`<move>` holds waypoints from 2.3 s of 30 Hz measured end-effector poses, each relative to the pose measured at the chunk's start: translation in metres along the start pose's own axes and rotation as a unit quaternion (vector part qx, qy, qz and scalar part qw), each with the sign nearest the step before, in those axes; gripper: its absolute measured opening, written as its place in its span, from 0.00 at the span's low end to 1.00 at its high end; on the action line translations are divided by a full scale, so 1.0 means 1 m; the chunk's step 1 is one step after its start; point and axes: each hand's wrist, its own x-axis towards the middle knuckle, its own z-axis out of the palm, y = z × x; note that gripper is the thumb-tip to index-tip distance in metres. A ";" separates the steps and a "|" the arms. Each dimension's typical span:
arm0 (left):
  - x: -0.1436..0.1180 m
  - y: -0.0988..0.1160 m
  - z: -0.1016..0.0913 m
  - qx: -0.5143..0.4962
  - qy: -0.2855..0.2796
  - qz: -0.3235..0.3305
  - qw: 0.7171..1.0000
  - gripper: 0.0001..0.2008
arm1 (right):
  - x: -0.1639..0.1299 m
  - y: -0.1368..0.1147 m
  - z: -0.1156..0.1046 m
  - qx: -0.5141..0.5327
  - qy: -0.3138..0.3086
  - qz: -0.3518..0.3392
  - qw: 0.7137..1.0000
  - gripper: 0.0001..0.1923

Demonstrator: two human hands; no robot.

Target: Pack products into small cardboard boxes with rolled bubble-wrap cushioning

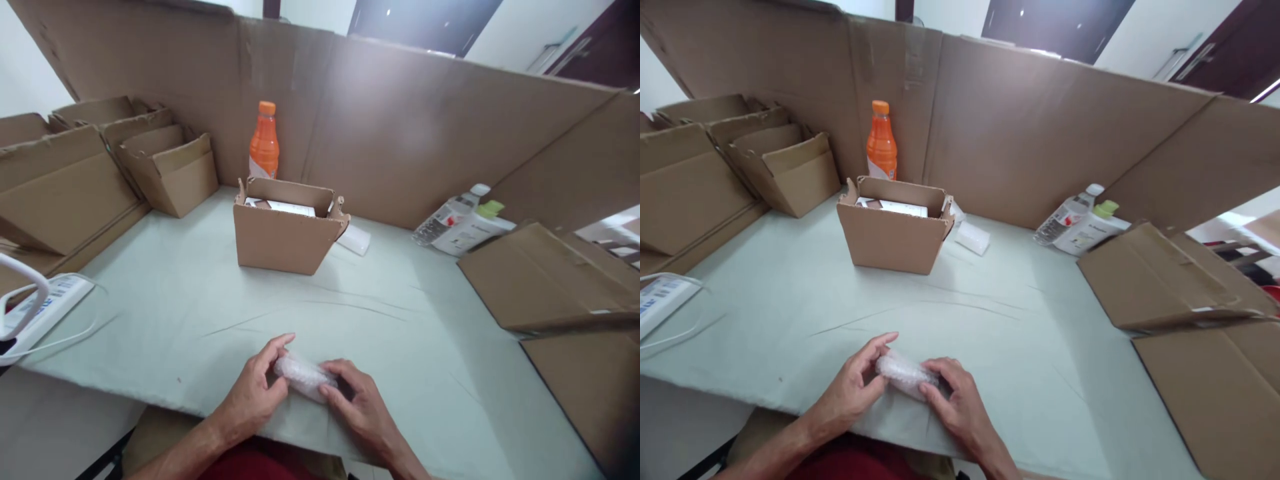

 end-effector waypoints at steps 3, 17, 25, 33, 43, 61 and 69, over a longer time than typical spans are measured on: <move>0.008 -0.002 -0.004 0.000 -0.001 -0.020 1.000 0.30 | 0.011 -0.007 0.002 0.005 0.014 -0.007 1.000 0.08; 0.141 -0.005 -0.069 0.055 0.178 0.077 0.979 0.24 | 0.132 -0.089 -0.124 -0.092 0.296 -0.103 0.945 0.12; 0.133 -0.020 -0.069 0.092 0.181 0.110 0.973 0.27 | 0.166 -0.017 -0.144 0.096 0.415 -0.020 0.905 0.16; 0.131 -0.018 -0.067 0.122 0.179 0.089 0.972 0.27 | 0.100 0.033 -0.121 0.011 0.089 0.086 0.992 0.19; 0.132 -0.020 -0.068 0.156 0.184 0.068 0.968 0.22 | 0.236 0.110 -0.150 -0.129 0.250 0.116 0.953 0.28; 0.099 0.024 -0.057 -0.034 0.088 0.088 0.992 0.27 | 0.062 -0.015 -0.096 0.454 0.147 0.129 0.869 0.16; 0.025 0.047 -0.024 -0.333 -0.055 -0.023 0.941 0.26 | 0.076 -0.048 -0.030 0.461 0.004 0.131 0.878 0.17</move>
